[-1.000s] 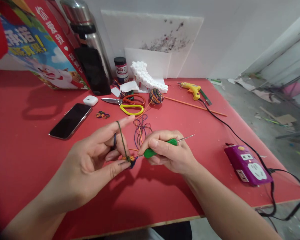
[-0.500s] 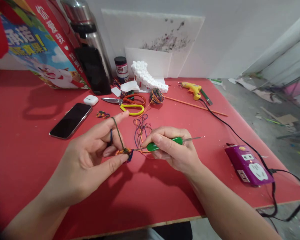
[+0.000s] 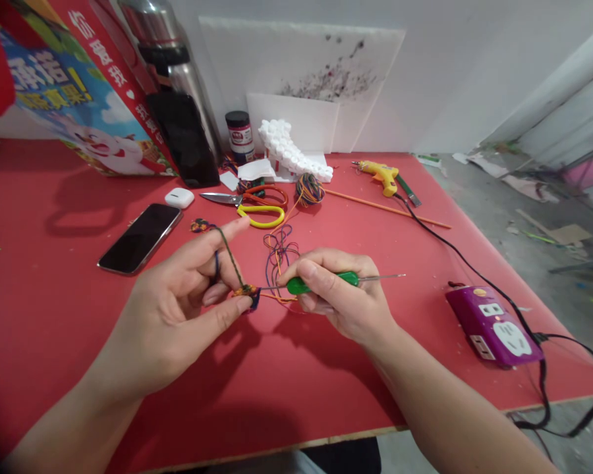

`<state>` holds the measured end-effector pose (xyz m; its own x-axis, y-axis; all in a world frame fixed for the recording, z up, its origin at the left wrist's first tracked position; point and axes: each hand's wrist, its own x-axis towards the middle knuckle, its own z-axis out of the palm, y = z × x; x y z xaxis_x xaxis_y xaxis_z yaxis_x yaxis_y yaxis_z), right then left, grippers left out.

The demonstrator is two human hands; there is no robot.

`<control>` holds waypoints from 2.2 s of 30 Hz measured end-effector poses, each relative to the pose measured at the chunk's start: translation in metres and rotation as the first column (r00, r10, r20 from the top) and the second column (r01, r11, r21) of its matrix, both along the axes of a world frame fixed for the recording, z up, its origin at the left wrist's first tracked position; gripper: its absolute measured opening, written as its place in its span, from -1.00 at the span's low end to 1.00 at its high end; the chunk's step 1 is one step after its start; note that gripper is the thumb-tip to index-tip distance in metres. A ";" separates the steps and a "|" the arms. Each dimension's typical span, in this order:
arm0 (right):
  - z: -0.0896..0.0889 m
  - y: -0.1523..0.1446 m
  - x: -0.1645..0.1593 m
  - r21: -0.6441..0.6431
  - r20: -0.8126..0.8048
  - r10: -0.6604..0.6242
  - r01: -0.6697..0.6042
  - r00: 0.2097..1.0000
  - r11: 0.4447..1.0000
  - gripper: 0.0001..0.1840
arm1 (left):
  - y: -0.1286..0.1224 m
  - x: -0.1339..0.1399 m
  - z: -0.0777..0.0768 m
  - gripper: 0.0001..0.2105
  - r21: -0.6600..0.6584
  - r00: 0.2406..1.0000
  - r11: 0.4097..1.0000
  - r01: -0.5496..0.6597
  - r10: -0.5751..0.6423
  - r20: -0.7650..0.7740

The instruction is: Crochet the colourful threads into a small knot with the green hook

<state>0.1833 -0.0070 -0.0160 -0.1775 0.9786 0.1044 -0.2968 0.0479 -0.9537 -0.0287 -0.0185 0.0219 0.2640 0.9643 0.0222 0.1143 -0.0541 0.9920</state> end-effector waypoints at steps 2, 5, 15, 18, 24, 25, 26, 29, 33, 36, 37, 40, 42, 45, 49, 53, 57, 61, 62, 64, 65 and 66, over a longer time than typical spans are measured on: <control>0.000 0.000 0.000 -0.015 0.010 -0.011 0.011 1.000 1.000 -0.71 | 0.001 0.000 0.000 -0.33 0.000 1.000 1.000 0.001 -0.001 0.006; 0.000 0.000 0.000 -0.026 0.015 -0.017 0.018 1.000 1.000 -0.70 | 0.001 0.001 0.000 -0.34 -0.002 1.000 1.000 -0.009 0.009 0.015; 0.000 0.000 0.000 -0.021 0.009 -0.004 0.004 1.000 1.000 -0.70 | 0.002 0.000 -0.001 -0.32 -0.048 0.999 0.999 -0.014 0.017 0.048; -0.002 0.000 0.000 -0.014 0.006 0.009 -0.009 1.000 1.000 -0.69 | 0.002 0.001 0.001 -0.31 -0.075 0.998 0.997 0.000 0.005 0.070; 0.000 0.000 0.002 0.009 0.033 -0.009 0.009 0.999 1.000 -0.74 | 0.002 0.000 -0.001 -0.30 -0.052 0.998 0.999 -0.004 0.007 0.062; 0.001 0.000 0.002 0.006 0.044 -0.015 0.015 0.999 1.000 -0.74 | 0.002 0.001 -0.001 -0.30 -0.051 0.998 0.999 -0.010 0.013 0.056; 0.001 -0.001 0.002 0.003 0.054 -0.021 0.021 0.998 1.000 -0.73 | 0.002 0.001 -0.001 -0.30 -0.052 0.999 0.999 -0.016 0.019 0.051; 0.001 -0.002 0.002 0.003 0.075 -0.034 0.034 0.997 0.999 -0.72 | 0.001 0.001 -0.002 -0.30 -0.050 0.999 0.998 -0.028 0.030 0.039; -0.001 -0.004 0.004 0.009 0.081 -0.028 0.028 0.996 1.000 -0.74 | 0.002 0.000 -0.003 -0.29 -0.054 0.999 0.998 -0.027 0.029 0.043; -0.001 -0.004 0.004 0.014 0.071 -0.025 0.024 0.997 1.000 -0.75 | 0.003 0.000 -0.003 -0.30 -0.059 0.998 0.998 -0.025 0.029 0.056; -0.001 -0.004 0.003 0.013 0.072 -0.028 0.027 0.997 1.000 -0.75 | 0.003 0.000 -0.003 -0.30 -0.061 0.998 0.998 -0.027 0.030 0.060; -0.001 -0.004 0.003 0.005 0.090 -0.048 0.048 0.995 0.999 -0.74 | 0.004 0.001 -0.003 -0.30 -0.060 0.997 0.998 -0.028 0.031 0.065; 0.000 -0.005 0.003 0.001 0.108 -0.061 0.061 0.992 0.998 -0.73 | 0.003 0.001 -0.003 -0.31 -0.047 0.998 0.998 -0.032 0.034 0.056; 0.001 -0.007 0.002 0.008 0.144 -0.087 0.087 0.986 0.996 -0.73 | 0.002 0.002 -0.004 -0.33 -0.015 0.998 0.999 -0.049 0.050 0.028; 0.003 -0.010 -0.001 0.083 0.218 -0.125 0.110 0.968 0.990 -0.75 | 0.002 0.004 -0.005 -0.32 0.000 0.998 0.998 -0.068 0.068 -0.009; 0.003 -0.013 -0.003 0.178 0.265 -0.132 0.086 0.955 0.980 -0.75 | 0.003 0.006 -0.005 -0.29 -0.042 0.996 0.995 -0.088 0.089 0.012; -0.002 -0.014 -0.005 0.266 0.228 -0.136 0.073 0.964 0.961 -0.77 | 0.008 0.005 -0.006 -0.28 -0.198 0.972 0.977 -0.079 0.119 0.201; -0.006 -0.014 -0.007 0.424 0.271 -0.173 0.045 0.947 0.905 -0.80 | 0.012 0.004 -0.008 -0.26 -0.327 0.898 0.945 0.001 0.143 0.415; -0.007 -0.014 -0.008 0.484 0.311 -0.195 0.022 0.930 0.875 -0.81 | 0.012 0.005 -0.009 -0.25 -0.360 0.880 0.933 0.011 0.162 0.446; -0.007 -0.014 -0.009 0.610 0.399 -0.247 -0.054 0.883 0.791 -0.82 | 0.011 0.007 -0.009 -0.20 -0.424 0.850 0.905 0.030 0.200 0.488; -0.007 -0.014 -0.009 0.666 0.437 -0.285 -0.094 0.853 0.740 -0.81 | 0.011 0.009 -0.009 -0.18 -0.454 0.838 0.890 0.038 0.220 0.500; -0.008 -0.015 -0.009 0.715 0.468 -0.333 -0.130 0.818 0.687 -0.79 | 0.010 0.010 -0.009 -0.17 -0.480 0.826 0.876 0.041 0.240 0.510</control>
